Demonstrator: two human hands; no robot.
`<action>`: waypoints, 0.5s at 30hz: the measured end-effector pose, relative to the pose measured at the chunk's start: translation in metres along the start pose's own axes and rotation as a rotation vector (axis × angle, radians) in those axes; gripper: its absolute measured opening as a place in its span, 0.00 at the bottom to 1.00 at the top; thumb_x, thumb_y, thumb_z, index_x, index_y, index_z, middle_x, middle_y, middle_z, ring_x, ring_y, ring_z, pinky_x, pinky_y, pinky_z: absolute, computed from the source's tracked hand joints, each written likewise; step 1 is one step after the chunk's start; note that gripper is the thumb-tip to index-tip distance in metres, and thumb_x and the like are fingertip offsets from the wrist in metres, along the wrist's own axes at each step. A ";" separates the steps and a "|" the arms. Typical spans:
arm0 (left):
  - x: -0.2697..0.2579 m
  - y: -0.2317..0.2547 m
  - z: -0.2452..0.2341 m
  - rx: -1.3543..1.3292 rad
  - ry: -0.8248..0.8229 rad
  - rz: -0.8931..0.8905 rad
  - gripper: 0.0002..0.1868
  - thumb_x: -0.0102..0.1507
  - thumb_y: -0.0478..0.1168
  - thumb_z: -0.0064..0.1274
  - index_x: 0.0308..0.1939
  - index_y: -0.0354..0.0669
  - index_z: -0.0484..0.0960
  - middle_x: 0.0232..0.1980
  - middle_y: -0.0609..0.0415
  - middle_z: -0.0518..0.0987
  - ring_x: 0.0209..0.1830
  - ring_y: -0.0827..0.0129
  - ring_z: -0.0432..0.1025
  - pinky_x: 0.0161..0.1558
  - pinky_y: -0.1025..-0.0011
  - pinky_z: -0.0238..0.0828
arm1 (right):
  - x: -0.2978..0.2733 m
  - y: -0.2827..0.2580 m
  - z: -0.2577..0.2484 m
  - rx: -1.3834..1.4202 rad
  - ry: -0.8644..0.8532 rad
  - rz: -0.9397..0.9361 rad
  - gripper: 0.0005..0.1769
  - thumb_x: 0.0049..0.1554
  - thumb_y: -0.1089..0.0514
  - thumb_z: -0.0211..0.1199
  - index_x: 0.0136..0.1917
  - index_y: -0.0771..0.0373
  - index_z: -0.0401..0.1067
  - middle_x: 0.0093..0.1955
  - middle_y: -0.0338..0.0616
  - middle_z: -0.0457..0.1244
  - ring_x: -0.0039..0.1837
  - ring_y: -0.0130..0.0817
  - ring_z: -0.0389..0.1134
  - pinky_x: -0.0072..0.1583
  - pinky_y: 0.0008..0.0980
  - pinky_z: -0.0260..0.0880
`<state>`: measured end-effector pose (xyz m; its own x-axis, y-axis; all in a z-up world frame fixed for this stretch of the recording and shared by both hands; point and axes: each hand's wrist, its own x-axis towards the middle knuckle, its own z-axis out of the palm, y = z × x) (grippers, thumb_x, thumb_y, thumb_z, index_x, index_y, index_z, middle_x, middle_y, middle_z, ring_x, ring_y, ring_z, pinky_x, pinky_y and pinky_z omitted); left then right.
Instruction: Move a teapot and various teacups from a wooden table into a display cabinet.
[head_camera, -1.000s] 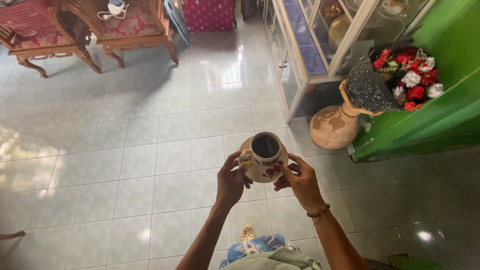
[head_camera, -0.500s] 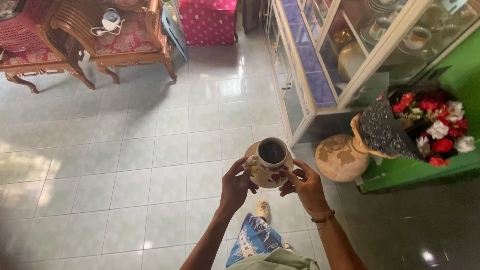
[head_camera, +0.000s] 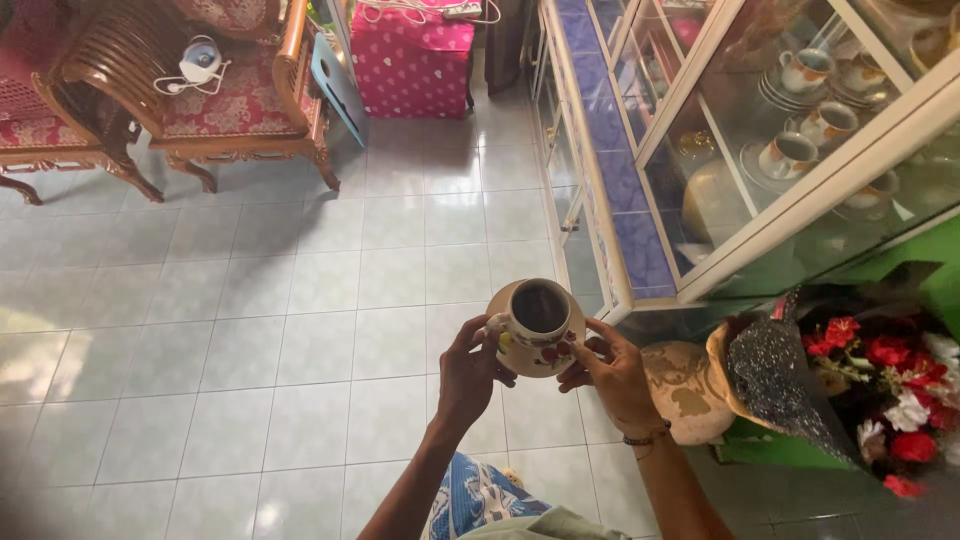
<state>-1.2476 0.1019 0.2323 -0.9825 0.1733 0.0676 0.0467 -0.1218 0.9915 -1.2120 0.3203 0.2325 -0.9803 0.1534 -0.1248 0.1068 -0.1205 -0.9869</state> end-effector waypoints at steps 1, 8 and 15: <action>0.016 0.002 0.001 -0.001 -0.001 -0.002 0.22 0.70 0.46 0.46 0.61 0.33 0.73 0.42 0.42 0.86 0.25 0.68 0.82 0.24 0.71 0.82 | 0.015 -0.003 0.000 -0.001 0.001 0.001 0.28 0.59 0.62 0.60 0.71 0.70 0.62 0.41 0.54 0.69 0.37 0.39 0.75 0.37 0.37 0.81; 0.149 0.014 -0.016 -0.027 0.002 0.019 0.22 0.69 0.46 0.49 0.60 0.33 0.74 0.43 0.40 0.86 0.25 0.66 0.82 0.23 0.71 0.81 | 0.136 -0.036 0.022 0.014 0.031 -0.066 0.29 0.58 0.63 0.61 0.72 0.73 0.62 0.41 0.55 0.69 0.37 0.40 0.75 0.37 0.38 0.82; 0.282 0.042 -0.056 0.023 -0.057 0.041 0.22 0.68 0.42 0.51 0.62 0.34 0.70 0.46 0.39 0.85 0.26 0.65 0.83 0.24 0.71 0.82 | 0.262 -0.050 0.058 0.130 0.017 -0.153 0.29 0.58 0.61 0.62 0.71 0.73 0.63 0.41 0.54 0.69 0.37 0.39 0.75 0.37 0.38 0.82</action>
<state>-1.5330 0.0913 0.2868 -0.9680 0.2238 0.1138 0.0915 -0.1075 0.9900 -1.4835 0.3098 0.2556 -0.9803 0.1961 0.0225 -0.0664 -0.2204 -0.9731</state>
